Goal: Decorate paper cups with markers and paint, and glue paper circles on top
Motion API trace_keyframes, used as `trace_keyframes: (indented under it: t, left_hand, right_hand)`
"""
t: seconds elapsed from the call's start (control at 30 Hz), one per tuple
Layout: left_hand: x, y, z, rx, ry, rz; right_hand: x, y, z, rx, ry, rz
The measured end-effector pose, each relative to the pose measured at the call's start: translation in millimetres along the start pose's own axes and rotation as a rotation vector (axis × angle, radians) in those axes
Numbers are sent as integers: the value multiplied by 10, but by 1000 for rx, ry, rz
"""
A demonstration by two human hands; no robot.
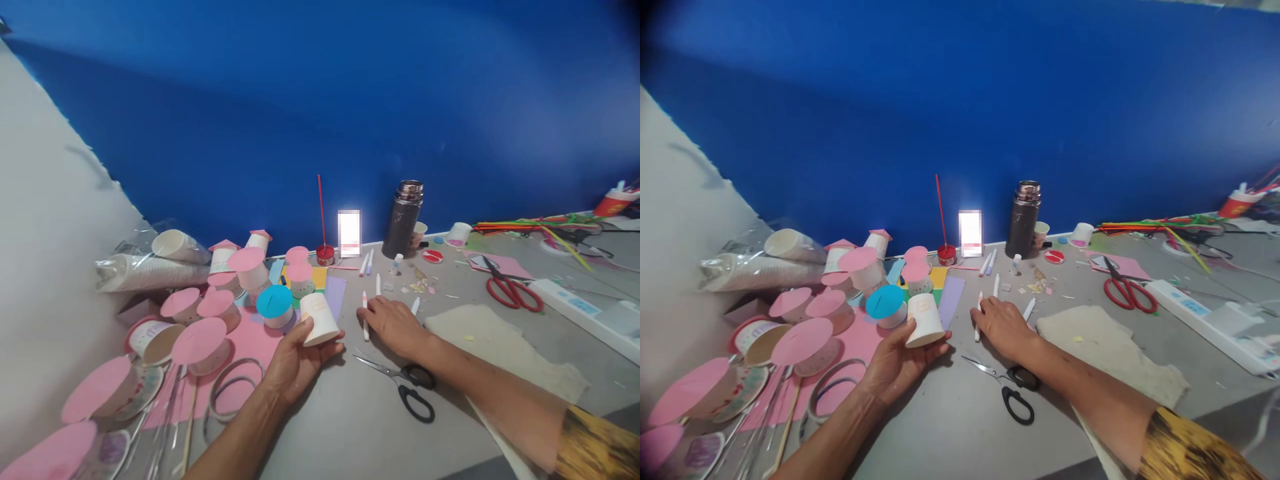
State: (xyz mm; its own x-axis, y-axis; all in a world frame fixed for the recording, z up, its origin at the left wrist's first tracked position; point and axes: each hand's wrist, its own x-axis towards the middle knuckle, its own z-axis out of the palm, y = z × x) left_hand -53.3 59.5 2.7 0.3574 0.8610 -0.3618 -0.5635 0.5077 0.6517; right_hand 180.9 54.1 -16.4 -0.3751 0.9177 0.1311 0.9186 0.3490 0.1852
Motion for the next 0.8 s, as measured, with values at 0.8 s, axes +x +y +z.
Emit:
trace_keyframes:
  t: [0.8]
  left_hand:
    - [-16, 55, 73, 44, 106, -18]
  right_hand:
    - [-374, 2399, -216, 771, 1112, 1030]
